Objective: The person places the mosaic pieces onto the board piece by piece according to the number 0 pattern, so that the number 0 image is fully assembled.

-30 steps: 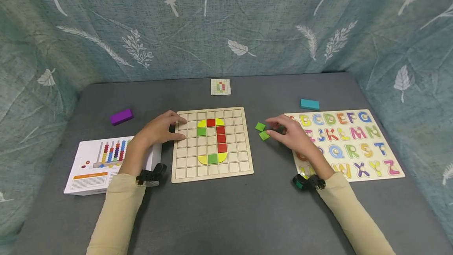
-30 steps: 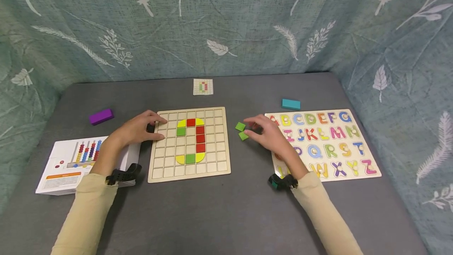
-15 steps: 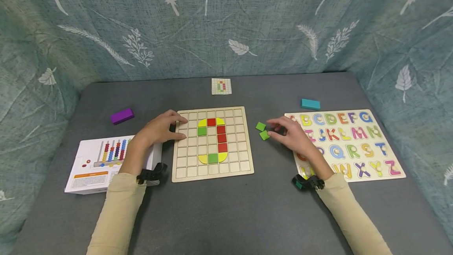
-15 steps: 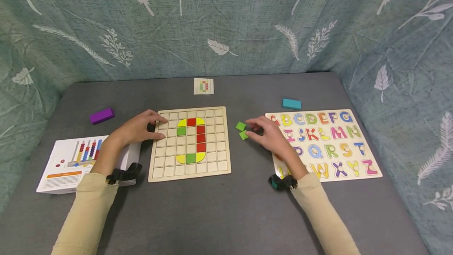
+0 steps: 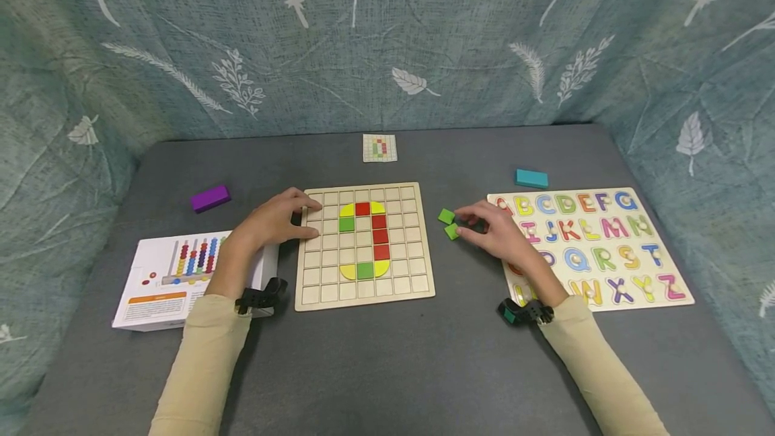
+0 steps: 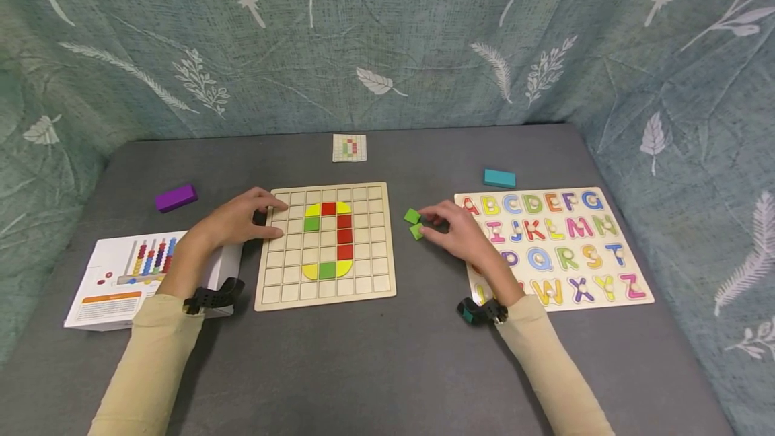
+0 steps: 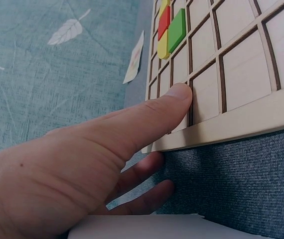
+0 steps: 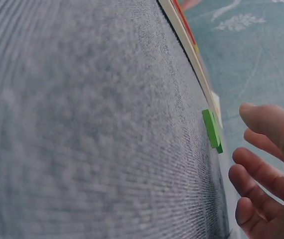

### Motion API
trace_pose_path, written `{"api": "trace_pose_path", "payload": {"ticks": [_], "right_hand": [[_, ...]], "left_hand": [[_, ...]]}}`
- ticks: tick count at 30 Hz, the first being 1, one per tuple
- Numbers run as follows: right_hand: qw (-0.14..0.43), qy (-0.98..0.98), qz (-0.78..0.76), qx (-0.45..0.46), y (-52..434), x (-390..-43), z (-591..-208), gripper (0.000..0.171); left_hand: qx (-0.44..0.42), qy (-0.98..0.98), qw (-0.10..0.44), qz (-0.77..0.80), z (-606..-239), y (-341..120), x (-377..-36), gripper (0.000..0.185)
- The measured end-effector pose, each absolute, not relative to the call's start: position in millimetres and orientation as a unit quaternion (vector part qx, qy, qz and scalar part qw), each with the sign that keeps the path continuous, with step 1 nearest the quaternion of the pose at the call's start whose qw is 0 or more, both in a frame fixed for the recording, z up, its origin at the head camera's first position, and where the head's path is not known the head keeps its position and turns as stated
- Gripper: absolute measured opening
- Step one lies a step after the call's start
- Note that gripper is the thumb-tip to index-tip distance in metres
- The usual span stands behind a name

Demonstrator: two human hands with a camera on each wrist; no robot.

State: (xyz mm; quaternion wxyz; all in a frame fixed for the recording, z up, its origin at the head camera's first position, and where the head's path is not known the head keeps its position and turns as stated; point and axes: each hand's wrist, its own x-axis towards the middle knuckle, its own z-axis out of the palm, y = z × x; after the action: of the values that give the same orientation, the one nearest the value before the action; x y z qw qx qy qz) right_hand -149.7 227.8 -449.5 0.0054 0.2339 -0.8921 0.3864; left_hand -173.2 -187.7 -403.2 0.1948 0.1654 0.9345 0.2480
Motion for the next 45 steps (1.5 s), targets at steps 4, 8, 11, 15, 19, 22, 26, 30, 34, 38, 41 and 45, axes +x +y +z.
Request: {"api": "trace_pose_path", "payload": {"ticks": [4,8,11,15,19,22,26,30,34,38,41,45], "right_hand": [[0.006,-0.892,0.384,0.238,227,-150,-451,0.033],[0.005,-0.892,0.384,0.239,224,-149,-452,0.032],[0.001,-0.892,0.386,0.234,222,-149,-452,0.031],[-0.004,-0.895,0.383,0.229,221,-148,-451,0.03],[-0.011,-0.899,0.373,0.228,220,-147,-451,0.028],[-0.017,-0.903,0.363,0.23,220,-147,-451,0.025],[-0.019,-0.907,0.348,0.236,220,-148,-452,0.024],[-0.017,-0.912,0.331,0.242,220,-147,-450,0.024],[-0.014,-0.915,0.314,0.252,219,-145,-448,0.022],[-0.02,-0.916,0.304,0.26,217,-144,-447,0.018],[-0.022,-0.913,0.302,0.272,217,-144,-447,0.013],[-0.013,-0.906,0.306,0.292,217,-145,-447,0.009]], "left_hand": [[0.168,0.934,0.194,0.248,-402,-188,-173,0.054],[0.171,0.934,0.193,0.248,-400,-188,-172,0.053],[0.171,0.934,0.191,0.248,-399,-188,-172,0.052],[0.169,0.934,0.193,0.248,-400,-188,-171,0.053],[0.168,0.934,0.195,0.247,-401,-189,-171,0.054],[0.166,0.935,0.195,0.246,-401,-189,-171,0.054],[0.166,0.935,0.194,0.247,-401,-189,-171,0.054],[0.166,0.936,0.192,0.246,-401,-189,-173,0.053],[0.161,0.937,0.194,0.243,-402,-189,-173,0.053],[0.16,0.937,0.195,0.243,-403,-190,-173,0.053],[0.162,0.935,0.196,0.245,-403,-190,-172,0.053],[0.16,0.934,0.199,0.25,-403,-190,-174,0.053]]}}
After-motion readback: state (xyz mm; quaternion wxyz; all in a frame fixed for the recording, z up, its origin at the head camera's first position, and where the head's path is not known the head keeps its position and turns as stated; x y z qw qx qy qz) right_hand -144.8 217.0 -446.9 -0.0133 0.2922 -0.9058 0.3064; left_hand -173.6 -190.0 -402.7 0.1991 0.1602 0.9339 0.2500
